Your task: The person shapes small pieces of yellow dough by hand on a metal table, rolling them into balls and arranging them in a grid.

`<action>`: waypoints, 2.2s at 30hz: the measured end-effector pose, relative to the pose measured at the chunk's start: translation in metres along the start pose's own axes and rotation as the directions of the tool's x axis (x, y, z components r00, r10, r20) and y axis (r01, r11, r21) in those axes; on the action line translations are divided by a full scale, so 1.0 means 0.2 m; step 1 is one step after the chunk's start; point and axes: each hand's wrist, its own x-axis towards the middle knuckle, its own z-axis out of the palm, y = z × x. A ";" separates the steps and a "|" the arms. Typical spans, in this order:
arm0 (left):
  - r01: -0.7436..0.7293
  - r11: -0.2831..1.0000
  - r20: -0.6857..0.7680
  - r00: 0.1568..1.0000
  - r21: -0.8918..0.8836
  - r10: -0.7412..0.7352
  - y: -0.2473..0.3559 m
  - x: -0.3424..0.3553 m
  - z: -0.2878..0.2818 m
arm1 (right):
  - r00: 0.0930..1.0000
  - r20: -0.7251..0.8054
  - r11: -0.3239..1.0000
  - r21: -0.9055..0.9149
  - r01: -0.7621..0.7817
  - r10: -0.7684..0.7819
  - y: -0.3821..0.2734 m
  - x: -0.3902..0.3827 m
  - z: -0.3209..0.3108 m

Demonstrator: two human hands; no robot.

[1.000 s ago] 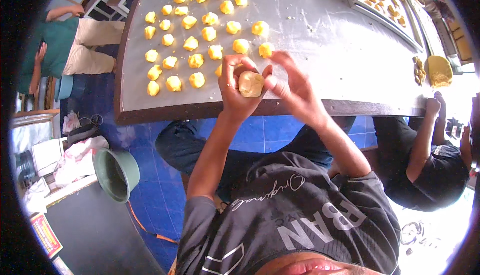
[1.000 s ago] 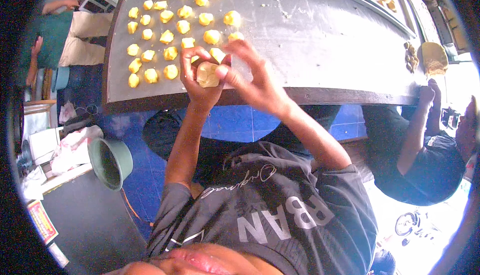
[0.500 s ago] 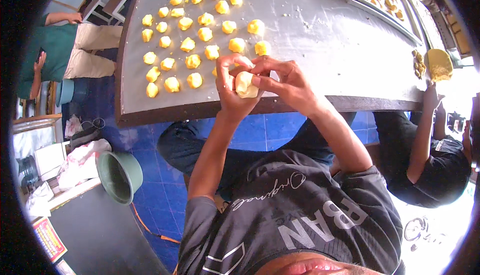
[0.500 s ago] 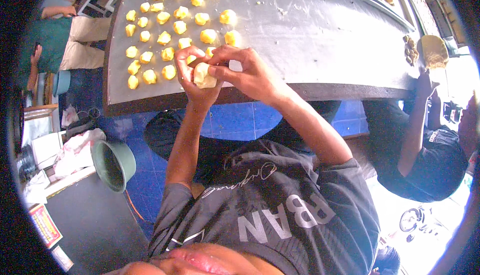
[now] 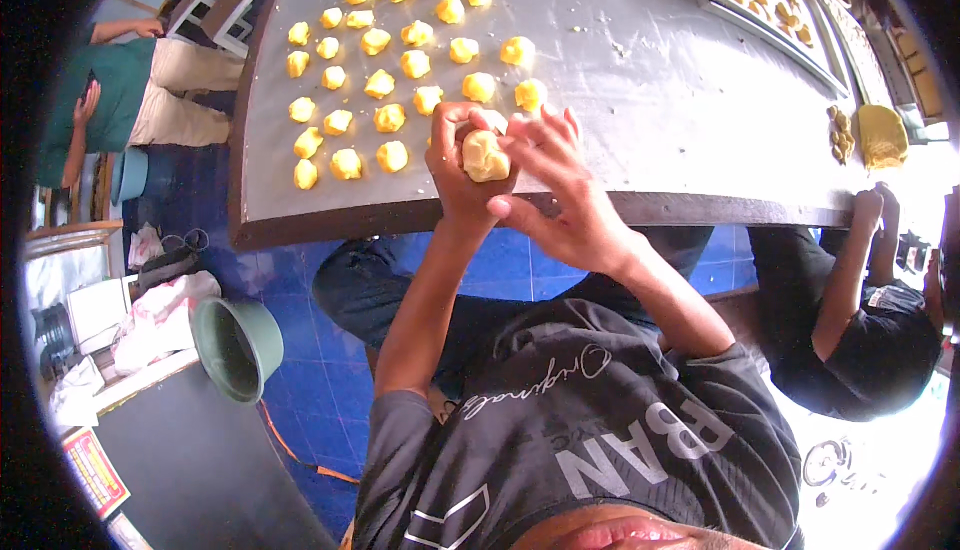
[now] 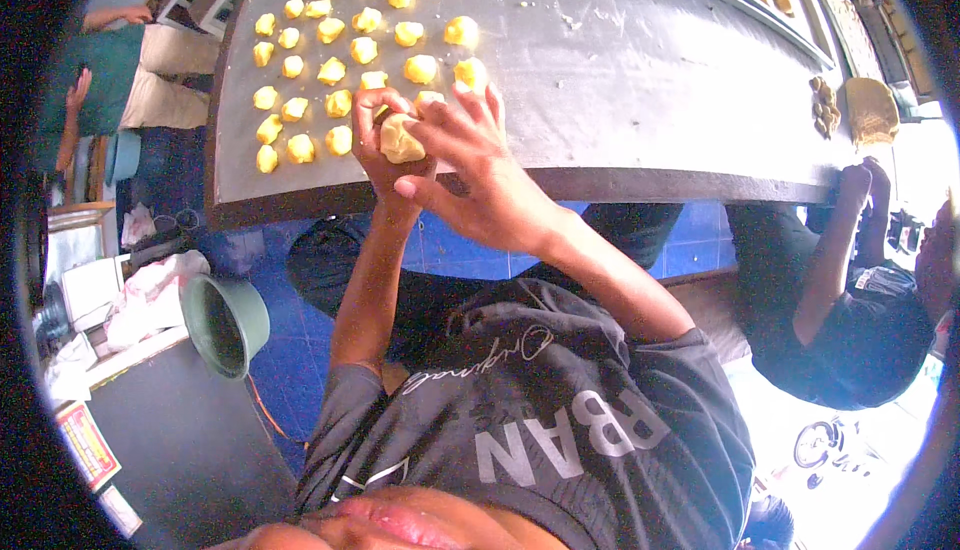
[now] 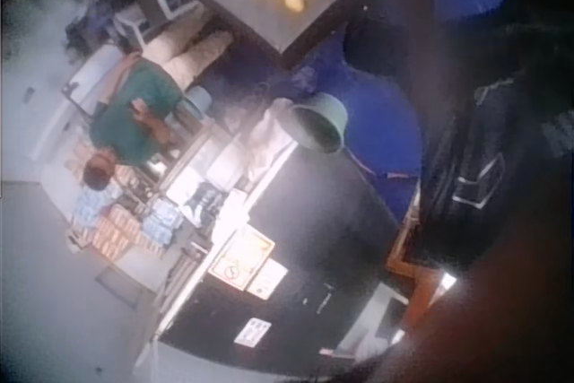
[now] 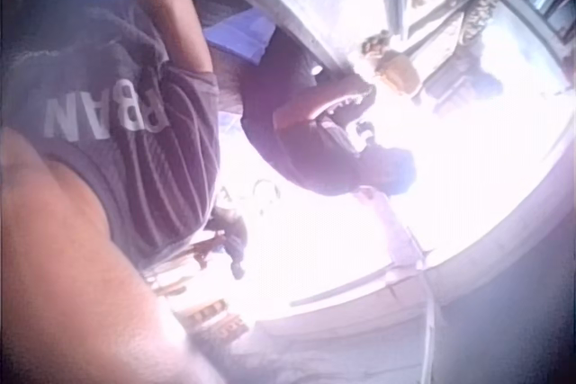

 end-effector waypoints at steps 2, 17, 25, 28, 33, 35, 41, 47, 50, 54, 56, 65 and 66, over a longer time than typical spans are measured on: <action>0.051 0.988 0.046 0.998 -0.149 -0.044 0.02 0.00 0.01 | 0.998 -0.065 0.996 0.085 0.025 -0.020 0.09 0.00 -0.01; 0.085 0.976 0.202 0.978 -0.198 -0.044 -0.01 -0.01 -0.02 | 0.990 -0.070 0.940 0.330 -0.090 0.120 0.13 0.14 -0.02; 0.142 0.961 0.214 0.972 -0.237 -0.091 0.02 -0.01 -0.02 | 0.983 -0.054 0.916 0.375 -0.141 0.173 0.17 0.12 0.01; 0.093 0.977 0.199 0.979 -0.191 -0.054 0.03 0.01 -0.02 | 0.968 -0.079 0.785 0.602 -0.145 0.239 0.13 0.13 0.00; 0.106 0.972 0.151 0.986 -0.212 -0.075 -0.02 -0.01 -0.02 | 0.983 -0.175 0.987 0.157 -0.035 0.063 0.12 0.07 0.02; 0.089 0.958 0.142 0.989 -0.272 -0.051 -0.04 -0.01 -0.02 | 0.992 -0.128 0.998 -0.060 -0.023 0.015 0.07 0.06 0.00; 0.160 0.960 0.065 0.987 -0.231 -0.148 -0.04 -0.02 0.00 | 0.995 -0.059 0.888 -0.458 0.042 -0.078 -0.03 -0.01 0.11; 0.037 0.999 0.012 0.999 -0.029 -0.037 -0.01 0.00 0.00 | 0.997 -0.057 0.948 -0.315 0.039 -0.060 -0.01 -0.03 0.11; 0.041 0.997 0.028 0.999 -0.068 -0.039 -0.03 0.00 -0.01 | 0.995 -0.063 0.961 -0.273 0.054 -0.074 0.01 -0.02 0.08; 0.069 0.986 0.081 0.995 -0.155 -0.057 0.00 0.00 -0.02 | 0.994 -0.003 0.894 -0.438 0.098 -0.110 0.03 0.03 0.08; 0.112 0.970 0.093 0.991 -0.214 -0.094 0.01 0.01 -0.03 | 0.991 -0.087 0.940 -0.336 0.066 -0.101 0.03 0.03 0.08; 0.205 0.967 0.052 0.979 -0.151 -0.199 -0.05 -0.02 -0.02 | 0.995 0.006 0.925 -0.367 0.099 -0.104 -0.01 0.00 0.11; 0.114 0.980 0.055 0.993 -0.160 -0.106 -0.05 -0.02 -0.01 | 0.997 -0.003 0.947 -0.313 0.077 -0.082 -0.01 -0.01 0.10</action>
